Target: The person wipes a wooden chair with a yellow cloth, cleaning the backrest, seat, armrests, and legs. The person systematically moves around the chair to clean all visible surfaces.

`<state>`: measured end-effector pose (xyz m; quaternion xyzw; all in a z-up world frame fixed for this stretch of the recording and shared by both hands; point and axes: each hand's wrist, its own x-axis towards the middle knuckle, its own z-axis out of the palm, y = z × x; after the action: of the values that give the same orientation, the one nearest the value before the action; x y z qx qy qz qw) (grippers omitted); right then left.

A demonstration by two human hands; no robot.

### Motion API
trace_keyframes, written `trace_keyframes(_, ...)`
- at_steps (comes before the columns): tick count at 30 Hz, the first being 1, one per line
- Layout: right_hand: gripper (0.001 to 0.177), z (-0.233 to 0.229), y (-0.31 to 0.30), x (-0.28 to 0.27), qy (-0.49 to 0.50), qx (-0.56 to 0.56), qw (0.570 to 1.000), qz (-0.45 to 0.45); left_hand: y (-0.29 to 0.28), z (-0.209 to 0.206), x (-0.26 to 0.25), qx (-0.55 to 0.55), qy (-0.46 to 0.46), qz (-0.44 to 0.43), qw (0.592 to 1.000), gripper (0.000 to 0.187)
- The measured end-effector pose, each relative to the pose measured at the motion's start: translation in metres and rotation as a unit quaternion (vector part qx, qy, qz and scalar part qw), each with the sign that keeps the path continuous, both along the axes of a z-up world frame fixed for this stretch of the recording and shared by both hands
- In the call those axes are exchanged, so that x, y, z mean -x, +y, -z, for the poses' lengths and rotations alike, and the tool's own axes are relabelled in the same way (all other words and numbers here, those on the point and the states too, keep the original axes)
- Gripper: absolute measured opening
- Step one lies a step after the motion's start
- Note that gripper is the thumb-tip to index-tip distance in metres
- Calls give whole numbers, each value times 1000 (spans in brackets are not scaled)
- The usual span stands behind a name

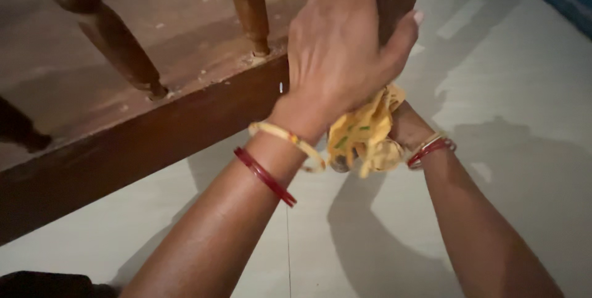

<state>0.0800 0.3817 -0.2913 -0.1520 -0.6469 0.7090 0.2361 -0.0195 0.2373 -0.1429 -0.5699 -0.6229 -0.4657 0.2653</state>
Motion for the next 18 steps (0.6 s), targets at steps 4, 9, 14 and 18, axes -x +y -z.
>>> trace_keyframes(4, 48, 18, -11, -3, 92, -9, 995, 43, -26, 49, -1, -26, 111, 69, 991, 62)
trace_keyframes(9, 48, 89, -19, -5, 96, -242, 943, 205, -64, 146, 13, 110, -31, 164, 980, 52)
trace_keyframes(14, 58, 138, -33, -16, -118, -363, 899, 214, -44, 186, 32, 141, -377, 144, 904, 74)
trace_keyframes(18, 53, 156, -43, -5, -303, -289, 882, 216, -6, 173, 50, 210, -411, 187, 868, 100)
